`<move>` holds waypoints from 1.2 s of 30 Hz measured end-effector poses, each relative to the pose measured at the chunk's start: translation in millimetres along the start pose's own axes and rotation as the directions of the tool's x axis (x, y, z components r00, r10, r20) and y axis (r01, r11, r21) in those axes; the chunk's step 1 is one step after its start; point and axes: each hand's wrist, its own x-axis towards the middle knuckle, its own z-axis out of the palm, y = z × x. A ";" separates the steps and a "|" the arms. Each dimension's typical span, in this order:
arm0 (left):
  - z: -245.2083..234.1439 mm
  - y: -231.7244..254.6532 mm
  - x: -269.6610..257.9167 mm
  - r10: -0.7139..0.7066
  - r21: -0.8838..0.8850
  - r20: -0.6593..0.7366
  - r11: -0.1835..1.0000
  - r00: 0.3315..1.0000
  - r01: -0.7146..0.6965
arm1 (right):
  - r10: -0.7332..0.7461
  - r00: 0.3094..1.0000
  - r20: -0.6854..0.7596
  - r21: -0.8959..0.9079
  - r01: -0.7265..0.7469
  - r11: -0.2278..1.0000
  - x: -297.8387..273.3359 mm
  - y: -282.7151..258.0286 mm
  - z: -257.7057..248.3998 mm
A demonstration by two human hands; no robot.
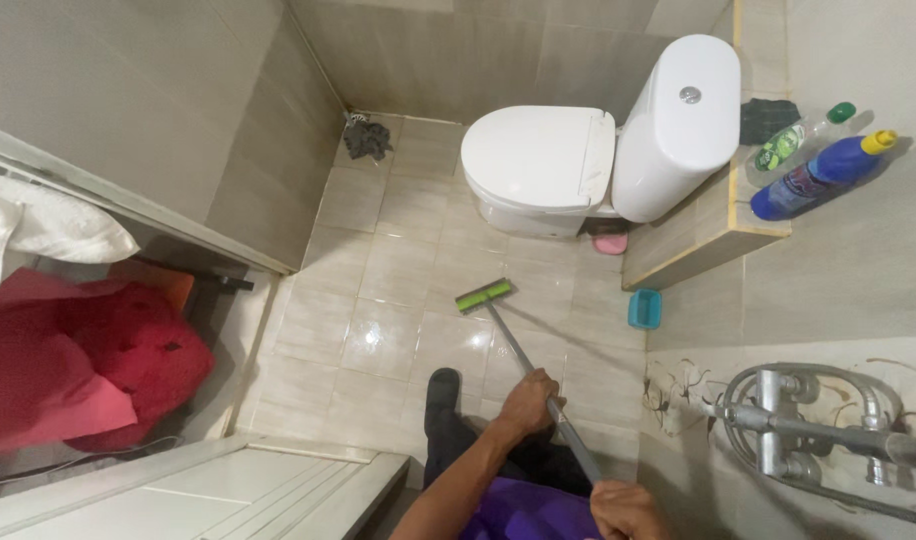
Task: The person cleans the bathroom floor by scrubbing the tiles around the toilet and shower area with a long-handled brush, using repeated back-and-forth strokes.
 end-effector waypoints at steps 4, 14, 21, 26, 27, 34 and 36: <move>13.9 -24.3 7.5 -0.007 0.066 -0.002 0.998 1.000 0.007 | 0.019 1.000 0.014 0.060 -0.020 0.998 -2.2 -5.0 0.0; -15.0 -80.4 63.5 0.016 0.185 -0.051 0.983 0.999 -0.006 | 0.219 0.965 -0.147 -0.011 -0.223 0.975 96.2 -29.6 3.8; 17.4 -10.3 16.0 0.046 -0.022 -0.013 0.999 0.999 -0.046 | 0.131 0.991 -0.018 -0.011 -0.131 0.991 9.3 -30.5 -7.7; 31.8 -9.0 8.8 0.146 0.006 -0.070 0.989 0.987 -0.146 | 0.055 0.992 0.112 0.022 -0.058 0.998 -22.9 12.9 8.3; 31.2 -16.5 14.3 0.076 0.020 0.008 0.997 0.997 -0.076 | 0.057 0.992 0.109 0.018 -0.059 0.998 -18.3 8.6 5.9; 24.8 -55.4 63.6 0.002 0.142 -0.078 0.990 0.997 0.010 | 0.159 0.983 -0.093 -0.025 -0.162 0.986 56.4 -24.7 -15.4; 18.6 -58.2 71.1 0.024 0.120 -0.102 0.993 0.994 -0.011 | 0.137 0.981 -0.139 -0.022 -0.141 0.990 66.1 -27.8 -17.2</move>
